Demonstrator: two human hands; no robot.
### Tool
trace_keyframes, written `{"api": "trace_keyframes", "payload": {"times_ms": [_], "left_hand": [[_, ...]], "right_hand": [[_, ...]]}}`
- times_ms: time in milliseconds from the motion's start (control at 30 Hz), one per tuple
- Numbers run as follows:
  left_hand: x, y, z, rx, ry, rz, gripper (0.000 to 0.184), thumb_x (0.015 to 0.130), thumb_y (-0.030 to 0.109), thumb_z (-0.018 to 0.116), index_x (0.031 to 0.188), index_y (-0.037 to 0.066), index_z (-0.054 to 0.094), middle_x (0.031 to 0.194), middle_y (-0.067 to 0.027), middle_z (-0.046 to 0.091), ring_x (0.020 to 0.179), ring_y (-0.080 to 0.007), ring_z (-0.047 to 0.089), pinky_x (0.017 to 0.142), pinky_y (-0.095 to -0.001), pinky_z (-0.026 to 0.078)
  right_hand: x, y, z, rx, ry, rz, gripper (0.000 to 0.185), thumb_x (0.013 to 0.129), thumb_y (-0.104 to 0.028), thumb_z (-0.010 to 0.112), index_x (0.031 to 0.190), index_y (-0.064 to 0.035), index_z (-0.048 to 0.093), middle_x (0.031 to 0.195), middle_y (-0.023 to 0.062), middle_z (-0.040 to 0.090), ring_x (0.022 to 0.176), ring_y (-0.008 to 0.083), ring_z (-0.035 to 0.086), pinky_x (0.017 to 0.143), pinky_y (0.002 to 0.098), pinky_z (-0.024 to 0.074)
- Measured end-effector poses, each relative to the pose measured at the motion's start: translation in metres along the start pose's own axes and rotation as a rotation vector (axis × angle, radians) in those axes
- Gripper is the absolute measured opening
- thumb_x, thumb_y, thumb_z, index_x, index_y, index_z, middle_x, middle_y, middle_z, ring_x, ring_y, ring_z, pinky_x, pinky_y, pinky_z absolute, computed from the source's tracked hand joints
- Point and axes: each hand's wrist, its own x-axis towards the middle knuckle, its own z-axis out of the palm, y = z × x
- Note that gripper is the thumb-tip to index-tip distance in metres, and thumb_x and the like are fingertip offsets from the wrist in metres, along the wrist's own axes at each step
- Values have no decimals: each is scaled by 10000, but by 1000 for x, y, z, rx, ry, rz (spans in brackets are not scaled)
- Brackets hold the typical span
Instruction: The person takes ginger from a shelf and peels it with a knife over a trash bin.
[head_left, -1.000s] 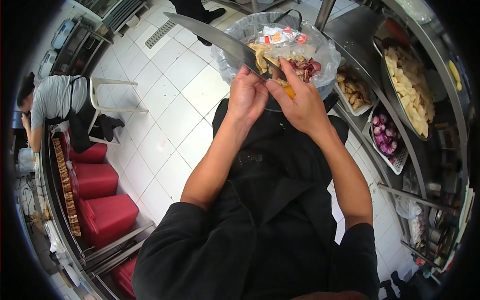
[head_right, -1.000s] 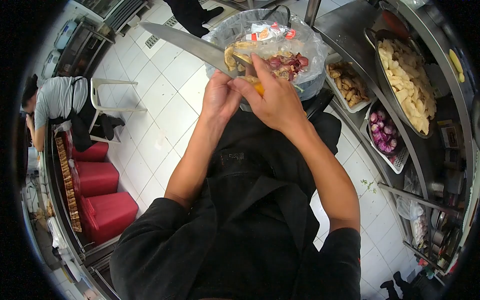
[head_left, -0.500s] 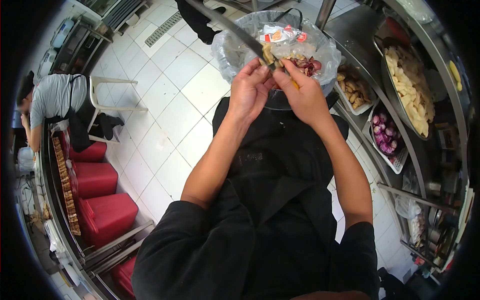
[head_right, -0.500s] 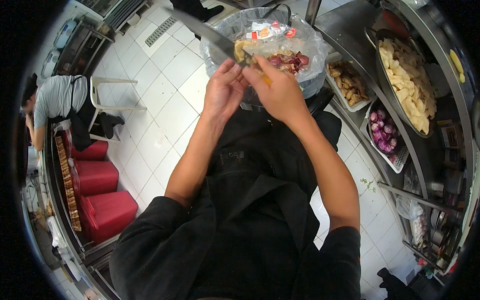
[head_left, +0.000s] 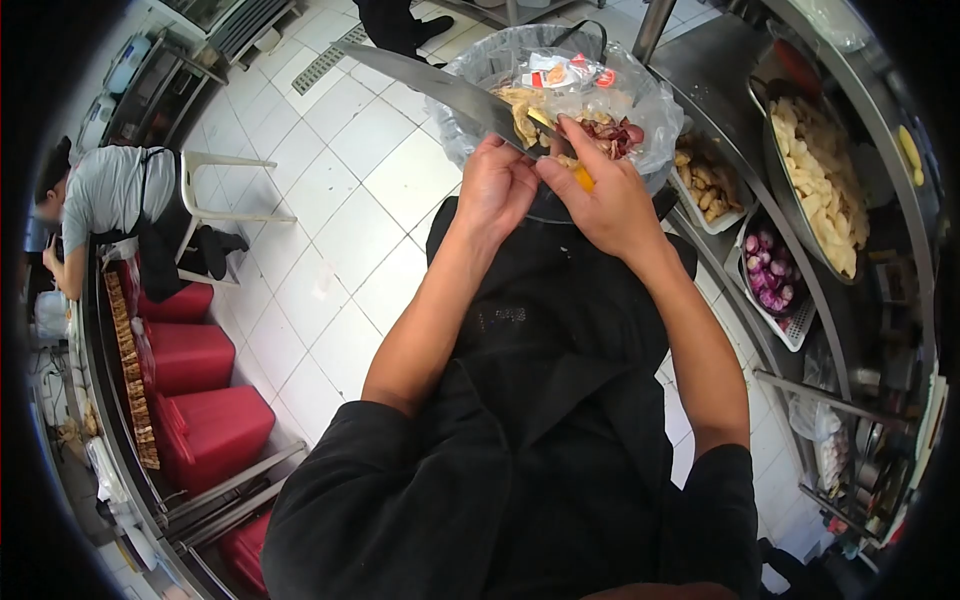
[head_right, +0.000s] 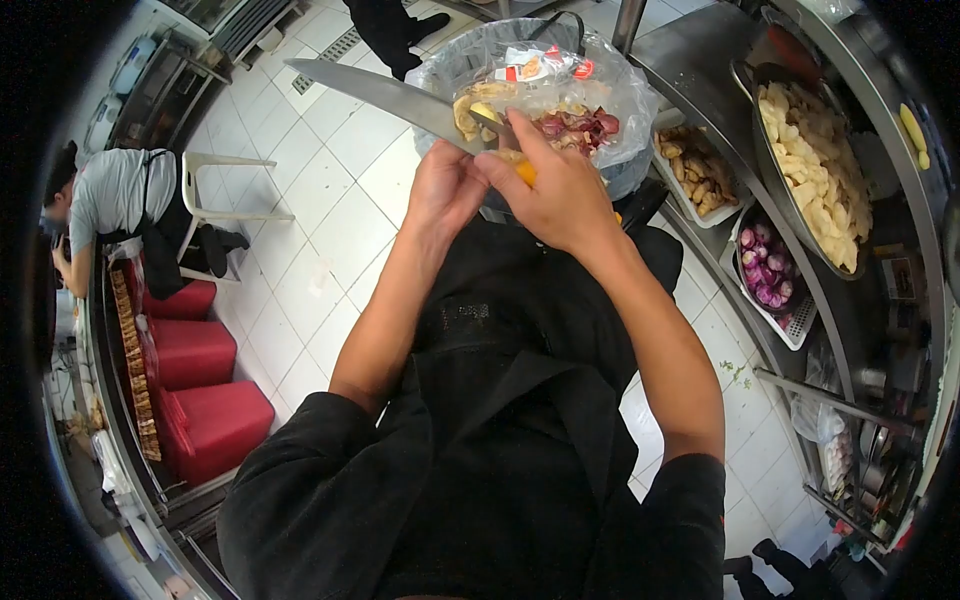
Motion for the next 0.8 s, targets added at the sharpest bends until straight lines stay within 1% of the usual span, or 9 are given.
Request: {"api": "trace_keyframes", "payload": {"times_ms": [233, 400, 500, 700, 800], "left_hand": [[-1, 0, 1, 7, 2, 17, 321, 904, -86, 441, 1216, -56, 507, 1216, -167, 588, 1107, -259, 601, 970, -377, 500], [-2, 0, 3, 3, 20, 5, 312, 906, -86, 436, 1210, -70, 509, 1215, -170, 588, 1111, -256, 598, 978, -375, 495], [-2, -2, -3, 72, -24, 5, 356, 945, 42, 505, 1286, -57, 485, 1292, -162, 557, 1187, -276, 558, 1054, -412, 449], [-7, 1, 3, 91, -66, -49, 384, 931, -1, 466, 1309, -74, 454, 1322, -186, 530, 1232, -298, 525, 1080, -436, 424], [-5, -1, 1, 50, -49, -52, 373, 941, 8, 460, 1306, -70, 458, 1321, -186, 531, 1229, -296, 527, 1078, -435, 427]], "right_hand": [[0, -1, 3, -8, 14, -37, 654, 912, -452, 603, 1336, 35, 499, 1050, 281, 665, 985, 431, 652, 866, 455, 498], [0, -1, 2, -22, 11, -36, 656, 909, -448, 609, 1333, 41, 499, 1017, 284, 668, 947, 433, 658, 838, 459, 505], [0, 0, 2, -37, 17, -49, 662, 907, -446, 614, 1333, 47, 495, 988, 284, 671, 912, 436, 663, 812, 464, 510], [1, 1, -1, -49, 23, -41, 680, 907, -451, 612, 1337, 59, 481, 948, 283, 674, 875, 439, 667, 778, 471, 516], [-2, -2, -2, -72, 6, -42, 696, 907, -460, 609, 1346, 62, 469, 938, 284, 674, 862, 442, 666, 769, 471, 518]]}}
